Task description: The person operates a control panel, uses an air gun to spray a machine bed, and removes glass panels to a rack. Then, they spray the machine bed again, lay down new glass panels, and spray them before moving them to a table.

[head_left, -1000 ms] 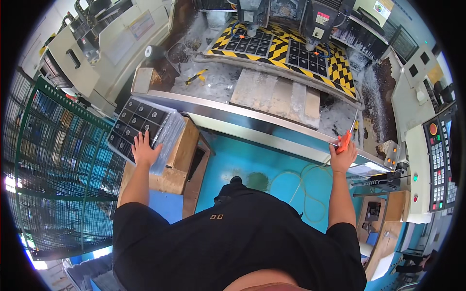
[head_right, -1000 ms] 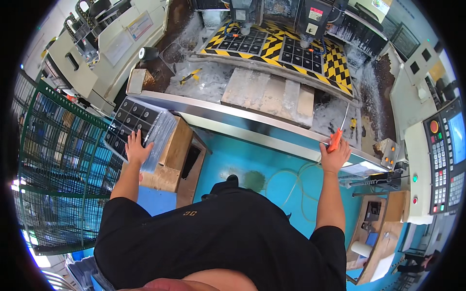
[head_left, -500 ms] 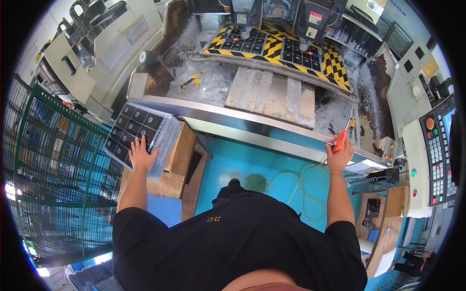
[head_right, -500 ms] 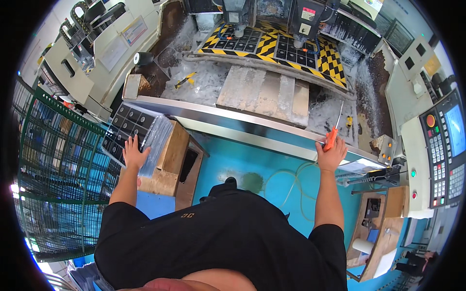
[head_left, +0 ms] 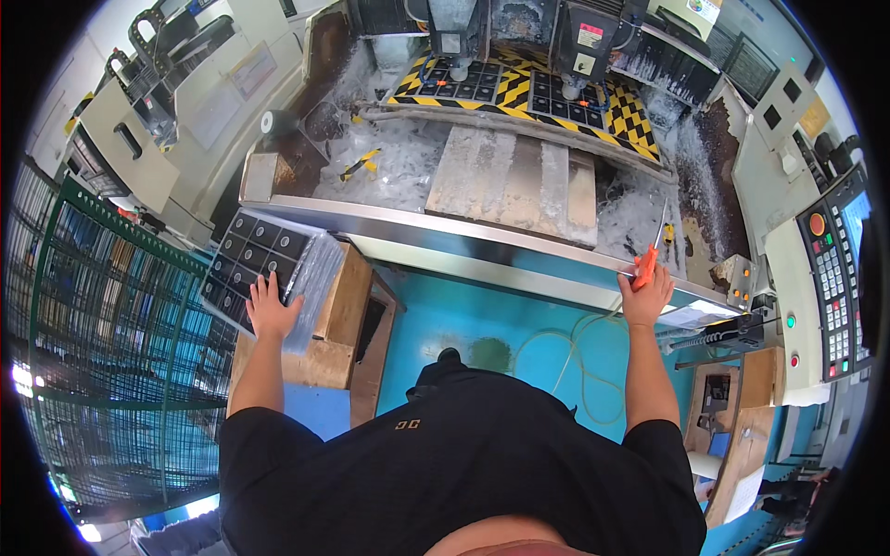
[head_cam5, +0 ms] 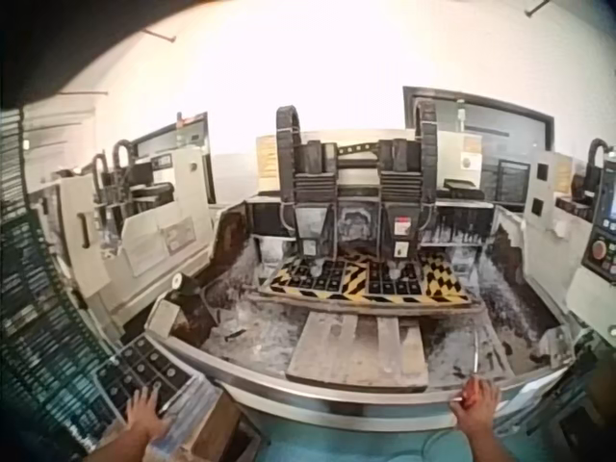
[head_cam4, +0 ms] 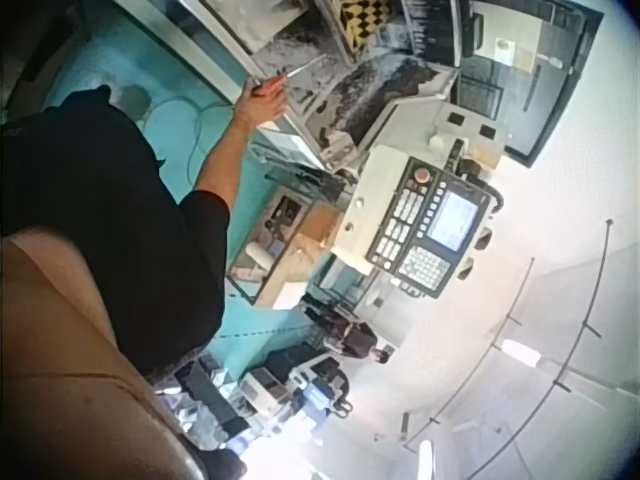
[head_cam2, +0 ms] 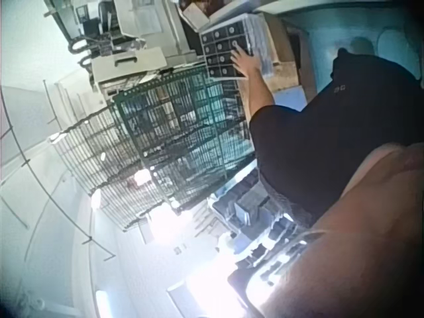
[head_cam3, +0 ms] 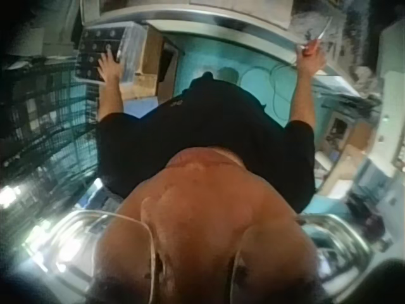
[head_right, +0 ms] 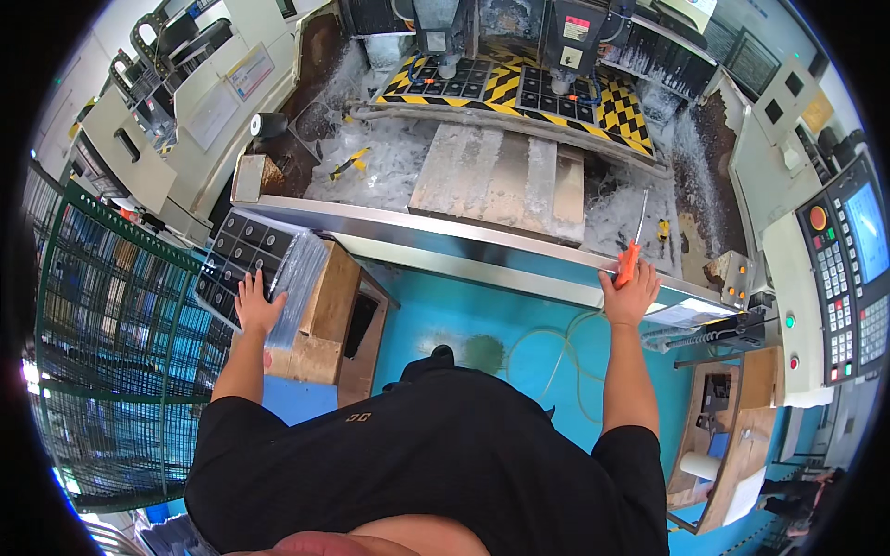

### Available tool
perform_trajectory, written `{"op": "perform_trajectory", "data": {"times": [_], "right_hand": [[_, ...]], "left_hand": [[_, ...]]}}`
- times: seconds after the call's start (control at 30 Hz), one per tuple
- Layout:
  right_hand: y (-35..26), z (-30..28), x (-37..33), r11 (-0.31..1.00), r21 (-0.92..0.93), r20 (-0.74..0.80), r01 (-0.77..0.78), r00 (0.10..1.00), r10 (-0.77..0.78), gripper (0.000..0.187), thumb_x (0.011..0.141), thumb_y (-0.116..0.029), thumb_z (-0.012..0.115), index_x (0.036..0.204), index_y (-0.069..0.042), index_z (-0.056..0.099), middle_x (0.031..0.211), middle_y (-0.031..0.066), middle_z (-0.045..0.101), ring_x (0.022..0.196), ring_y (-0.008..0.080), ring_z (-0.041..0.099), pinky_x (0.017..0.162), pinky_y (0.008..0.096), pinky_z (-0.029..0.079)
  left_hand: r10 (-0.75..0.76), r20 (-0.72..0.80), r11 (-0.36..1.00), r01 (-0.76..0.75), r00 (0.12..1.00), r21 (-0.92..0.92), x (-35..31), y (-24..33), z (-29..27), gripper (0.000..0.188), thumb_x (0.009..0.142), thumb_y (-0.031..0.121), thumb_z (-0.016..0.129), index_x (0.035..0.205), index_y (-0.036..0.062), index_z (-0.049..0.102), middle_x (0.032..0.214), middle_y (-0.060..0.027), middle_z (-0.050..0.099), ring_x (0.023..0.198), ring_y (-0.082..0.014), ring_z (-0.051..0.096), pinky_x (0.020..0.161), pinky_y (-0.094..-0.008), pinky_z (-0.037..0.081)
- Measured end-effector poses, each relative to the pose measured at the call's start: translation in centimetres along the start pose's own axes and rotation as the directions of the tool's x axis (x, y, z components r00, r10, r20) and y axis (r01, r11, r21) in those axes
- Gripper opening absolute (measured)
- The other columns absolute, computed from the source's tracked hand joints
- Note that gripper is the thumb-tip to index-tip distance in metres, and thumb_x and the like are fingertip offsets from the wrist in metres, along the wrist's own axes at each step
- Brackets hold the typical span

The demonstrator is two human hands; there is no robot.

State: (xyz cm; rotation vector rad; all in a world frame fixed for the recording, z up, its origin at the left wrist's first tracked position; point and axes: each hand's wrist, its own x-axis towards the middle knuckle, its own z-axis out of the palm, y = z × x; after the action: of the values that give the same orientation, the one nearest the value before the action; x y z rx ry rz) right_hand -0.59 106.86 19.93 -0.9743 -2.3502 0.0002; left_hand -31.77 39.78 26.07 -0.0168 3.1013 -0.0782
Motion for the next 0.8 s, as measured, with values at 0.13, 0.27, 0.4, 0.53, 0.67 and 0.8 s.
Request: {"op": "perform_trajectory", "data": {"times": [0.13,0.27,0.4,0.53,0.67,0.8], "right_hand": [[0.09,-0.02,0.00,1.000,0.000,0.004,-0.002,1.000,0.002,0.083,0.073,-0.056,0.077,0.139,-0.015,0.052,0.143,0.0087,0.048,0.141,0.0360,0.035,0.118,0.0571,0.018],[-0.08,-0.08,0.03,1.000,-0.008,0.026,-0.013,1.000,0.014,0.082,0.073,-0.057,0.077,0.139,-0.015,0.052,0.143,0.0088,0.047,0.142,0.0359,0.034,0.119,0.0566,0.018],[-0.05,-0.05,0.04,1.000,-0.012,0.025,-0.014,1.000,0.014,0.082,0.073,-0.057,0.077,0.139,-0.015,0.052,0.144,0.0088,0.047,0.142,0.0358,0.034,0.119,0.0564,0.018],[0.05,0.02,-0.02,1.000,-0.016,0.032,-0.020,0.999,0.020,0.082,0.073,-0.057,0.077,0.139,-0.015,0.053,0.143,0.0089,0.047,0.142,0.0359,0.034,0.119,0.0565,0.018],[0.15,0.17,-0.07,1.000,-0.020,0.012,-0.007,1.000,0.008,0.083,0.073,-0.057,0.077,0.139,-0.014,0.052,0.143,0.0094,0.047,0.141,0.0358,0.035,0.118,0.0564,0.019],[0.19,0.28,-0.11,1.000,-0.021,0.002,-0.002,1.000,0.002,0.084,0.072,-0.056,0.078,0.139,-0.013,0.052,0.142,0.0096,0.048,0.141,0.0357,0.036,0.118,0.0570,0.020]], "left_hand": [[0.001,-0.002,1.000,-0.001,1.000,0.001,0.09,-0.04,0.11,0.097,0.079,0.058,0.067,0.158,0.0214,0.024,0.165,-0.0115,0.020,0.153,-0.0321,0.015,0.122,-0.0517,0.013],[0.002,-0.003,1.000,-0.002,1.000,0.005,0.17,-0.16,0.31,0.097,0.080,0.058,0.066,0.159,0.0214,0.023,0.165,-0.0115,0.020,0.153,-0.0321,0.015,0.122,-0.0517,0.013],[0.000,0.006,1.000,-0.001,1.000,0.014,0.24,-0.11,0.27,0.097,0.080,0.059,0.066,0.159,0.0214,0.023,0.165,-0.0113,0.019,0.153,-0.0319,0.014,0.122,-0.0516,0.013],[-0.001,0.012,1.000,0.001,1.000,0.015,0.12,-0.01,0.15,0.098,0.080,0.059,0.065,0.159,0.0215,0.022,0.165,-0.0112,0.018,0.153,-0.0318,0.014,0.123,-0.0516,0.012],[0.001,0.013,1.000,-0.001,1.000,0.018,0.16,-0.05,0.26,0.098,0.080,0.059,0.065,0.159,0.0217,0.021,0.166,-0.0112,0.018,0.153,-0.0319,0.014,0.122,-0.0519,0.012],[0.003,0.006,1.000,-0.003,1.000,0.012,0.18,-0.11,0.34,0.097,0.080,0.059,0.065,0.159,0.0217,0.022,0.165,-0.0114,0.018,0.153,-0.0320,0.014,0.122,-0.0522,0.013]]}}
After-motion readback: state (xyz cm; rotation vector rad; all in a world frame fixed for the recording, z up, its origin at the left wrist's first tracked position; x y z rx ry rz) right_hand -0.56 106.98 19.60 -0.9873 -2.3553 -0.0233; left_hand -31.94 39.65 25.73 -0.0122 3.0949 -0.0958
